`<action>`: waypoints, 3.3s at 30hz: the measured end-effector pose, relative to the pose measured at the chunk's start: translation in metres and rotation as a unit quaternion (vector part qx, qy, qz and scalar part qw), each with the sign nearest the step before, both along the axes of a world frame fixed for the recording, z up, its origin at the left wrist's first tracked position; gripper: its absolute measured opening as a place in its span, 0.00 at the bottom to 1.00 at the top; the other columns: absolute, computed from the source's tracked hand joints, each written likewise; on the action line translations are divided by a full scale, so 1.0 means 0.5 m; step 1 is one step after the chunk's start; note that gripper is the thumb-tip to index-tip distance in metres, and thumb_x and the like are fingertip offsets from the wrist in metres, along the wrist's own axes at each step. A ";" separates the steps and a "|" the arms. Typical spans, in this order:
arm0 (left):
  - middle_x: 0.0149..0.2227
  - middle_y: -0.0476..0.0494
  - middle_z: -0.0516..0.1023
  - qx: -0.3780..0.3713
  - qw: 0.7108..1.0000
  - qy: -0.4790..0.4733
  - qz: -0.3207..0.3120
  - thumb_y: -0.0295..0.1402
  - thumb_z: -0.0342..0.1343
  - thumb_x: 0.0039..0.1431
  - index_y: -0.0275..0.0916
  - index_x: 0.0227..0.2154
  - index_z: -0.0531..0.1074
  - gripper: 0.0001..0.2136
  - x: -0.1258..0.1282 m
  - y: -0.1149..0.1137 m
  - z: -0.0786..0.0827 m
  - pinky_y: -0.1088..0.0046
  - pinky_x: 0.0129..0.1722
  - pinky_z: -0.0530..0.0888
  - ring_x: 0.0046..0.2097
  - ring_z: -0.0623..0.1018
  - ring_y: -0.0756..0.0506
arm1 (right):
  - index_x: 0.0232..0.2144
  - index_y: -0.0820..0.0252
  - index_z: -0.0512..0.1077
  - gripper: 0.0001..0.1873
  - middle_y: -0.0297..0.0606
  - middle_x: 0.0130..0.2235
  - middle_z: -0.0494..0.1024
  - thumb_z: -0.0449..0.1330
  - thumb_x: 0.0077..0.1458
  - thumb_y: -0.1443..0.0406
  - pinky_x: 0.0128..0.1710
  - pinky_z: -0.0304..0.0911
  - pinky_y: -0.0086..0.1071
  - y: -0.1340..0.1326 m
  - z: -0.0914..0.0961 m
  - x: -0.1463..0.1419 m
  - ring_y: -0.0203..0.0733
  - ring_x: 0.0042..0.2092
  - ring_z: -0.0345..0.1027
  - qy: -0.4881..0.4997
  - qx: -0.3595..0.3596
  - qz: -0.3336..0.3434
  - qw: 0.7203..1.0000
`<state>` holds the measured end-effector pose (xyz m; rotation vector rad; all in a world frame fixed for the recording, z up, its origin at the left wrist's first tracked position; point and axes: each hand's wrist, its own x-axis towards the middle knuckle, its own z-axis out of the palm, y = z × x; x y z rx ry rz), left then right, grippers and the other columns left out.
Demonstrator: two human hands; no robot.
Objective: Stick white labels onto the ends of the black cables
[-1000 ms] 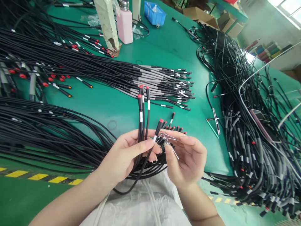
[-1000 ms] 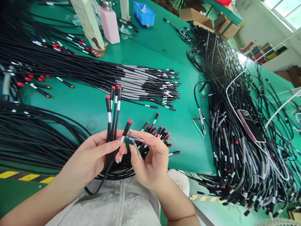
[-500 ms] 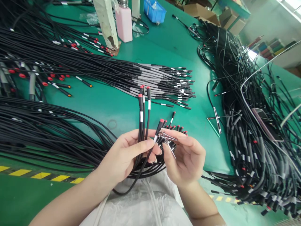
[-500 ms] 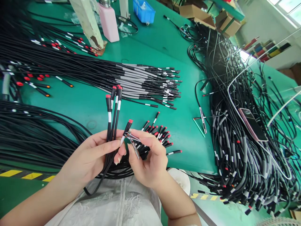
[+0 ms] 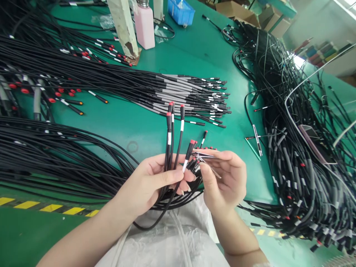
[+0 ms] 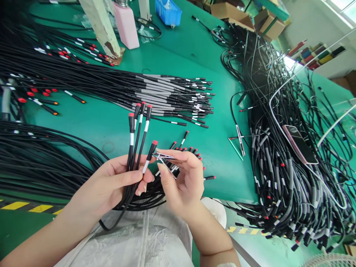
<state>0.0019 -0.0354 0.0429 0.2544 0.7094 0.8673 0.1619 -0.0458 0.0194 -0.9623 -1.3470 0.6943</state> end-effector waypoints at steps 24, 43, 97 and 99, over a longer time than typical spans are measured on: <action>0.29 0.43 0.84 0.106 0.974 0.155 -0.129 0.33 0.67 0.57 0.37 0.30 0.83 0.05 0.022 -0.009 -0.016 0.72 0.38 0.77 0.32 0.79 0.47 | 0.33 0.55 0.80 0.11 0.32 0.31 0.75 0.64 0.61 0.56 0.34 0.68 0.33 0.075 0.021 0.052 0.37 0.32 0.69 0.055 -0.260 0.215 0.940; 0.25 0.47 0.82 0.068 0.992 0.098 0.042 0.31 0.71 0.52 0.39 0.29 0.83 0.03 0.017 0.019 -0.016 0.83 0.18 0.55 0.19 0.66 0.58 | 0.50 0.49 0.77 0.13 0.34 0.36 0.77 0.54 0.70 0.62 0.33 0.67 0.33 0.022 0.034 0.050 0.37 0.35 0.71 -0.092 -0.122 0.046 0.987; 0.26 0.45 0.83 0.087 0.995 0.057 -0.005 0.32 0.68 0.55 0.38 0.28 0.84 0.03 0.010 0.009 -0.013 0.79 0.19 0.54 0.20 0.63 0.56 | 0.56 0.56 0.64 0.23 0.46 0.51 0.81 0.61 0.62 0.75 0.50 0.80 0.42 0.000 -0.002 0.018 0.45 0.52 0.79 -0.035 0.054 0.085 0.994; 0.25 0.45 0.82 0.084 0.995 0.055 -0.008 0.31 0.68 0.55 0.38 0.28 0.84 0.03 0.010 0.008 -0.012 0.79 0.19 0.54 0.20 0.63 0.57 | 0.57 0.57 0.64 0.24 0.46 0.52 0.81 0.61 0.61 0.76 0.50 0.80 0.41 0.000 -0.001 0.018 0.45 0.52 0.79 -0.034 0.065 0.088 0.993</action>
